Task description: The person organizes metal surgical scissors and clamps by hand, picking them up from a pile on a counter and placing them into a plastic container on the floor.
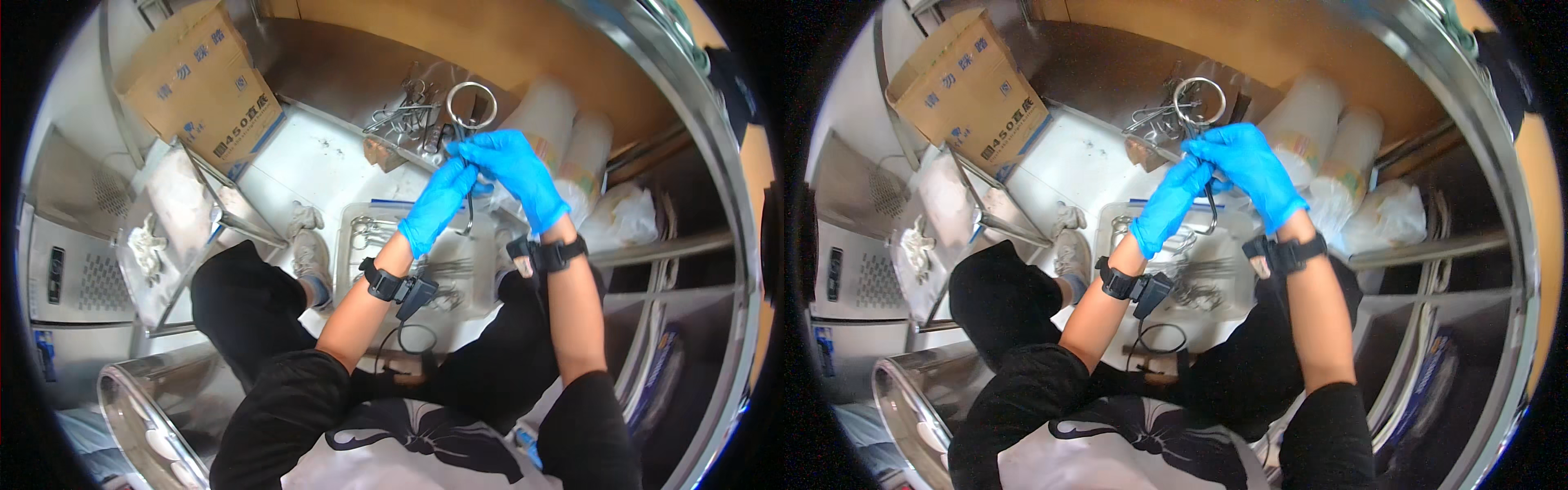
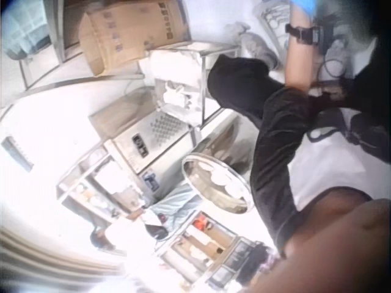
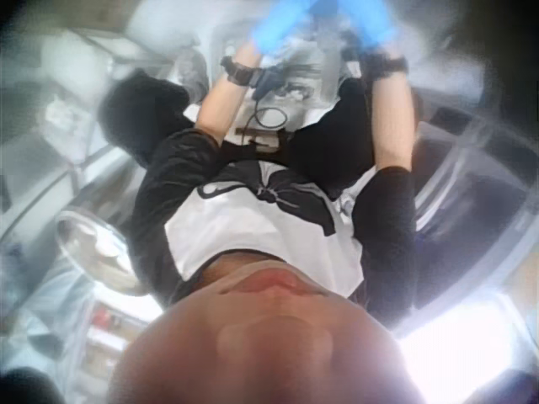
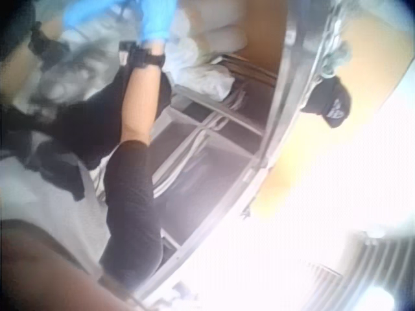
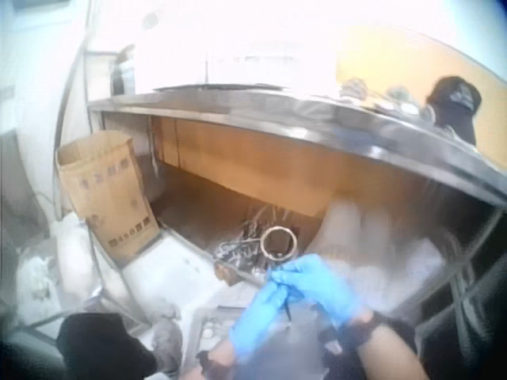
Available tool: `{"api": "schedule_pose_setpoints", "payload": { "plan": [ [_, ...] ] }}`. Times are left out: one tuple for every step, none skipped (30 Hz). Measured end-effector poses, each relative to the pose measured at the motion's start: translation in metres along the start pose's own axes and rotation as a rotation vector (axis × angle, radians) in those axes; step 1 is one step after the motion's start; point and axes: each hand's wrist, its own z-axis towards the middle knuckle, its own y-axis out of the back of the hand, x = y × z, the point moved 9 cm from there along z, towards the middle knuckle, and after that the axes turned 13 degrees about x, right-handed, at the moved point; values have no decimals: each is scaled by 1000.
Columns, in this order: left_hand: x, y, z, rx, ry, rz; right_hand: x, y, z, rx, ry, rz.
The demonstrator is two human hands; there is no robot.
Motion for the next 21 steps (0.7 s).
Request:
{"api": "schedule_pose_setpoints", "payload": {
  "plan": [
    [0, 0, -5, -8, 29, 0, 2, -4, 1, 4, 78, -66],
    [-3, 2, -10, -57, 3, 74, 4, -9, -1, -1, 149, -139],
    [-7, 6, -14, -135, -29, 139, -1, -11, -1, -22, 154, -106],
    [-4, 10, -21, -192, -15, 94, -2, -20, -1, 27, 193, -158],
    [-3, 16, -31, -258, -5, 54, 3, -35, -2, 83, 235, -212],
    [-5, 23, -40, -309, -24, 111, 20, -46, -8, 23, 316, -595],
    [-7, 36, -50, -331, -92, 115, 25, -57, -6, 19, 328, -561],
    [-5, 39, -55, -364, -83, 86, 41, -57, -16, -70, 523, -560],
    [-4, 44, -61, -397, -74, 58, 55, -54, -30, -165, 716, -557],
    [-7, 52, -67, -287, -140, 78, 55, -46, -24, -210, 653, -453],
    [-8, 52, -73, -360, -99, -41, 54, -33, -25, -257, 576, -361],
    [-7, 57, -77, -308, -154, -93, 50, -17, -30, -360, 438, -415],
    [-7, 57, -79, -252, -215, -149, 39, -3, -30, -381, 423, -333],
    [-9, 50, -81, -208, -272, -175, 16, 13, -18, -340, 291, -398],
    [-6, 50, -82, -198, -261, -176, -5, 22, -8, -293, 167, -461],
    [-6, 60, -87, -211, -299, -232, -17, 17, -6, -296, 170, -449],
    [-8, 62, -89, -219, -337, -295, -49, 0, 3, -80, -1, -179],
    [-7, 62, -90, -235, -316, -293, -77, -22, 5, 136, -166, 93],
    [-7, 62, -92, -230, -310, -291, -81, -42, 0, 241, -213, 149],
    [-11, 62, -93, -226, -330, -265, -81, -60, 0, 306, -213, 184],
    [-15, 62, -94, -222, -350, -239, -81, -76, -2, 373, -213, 218]
  ]
}}
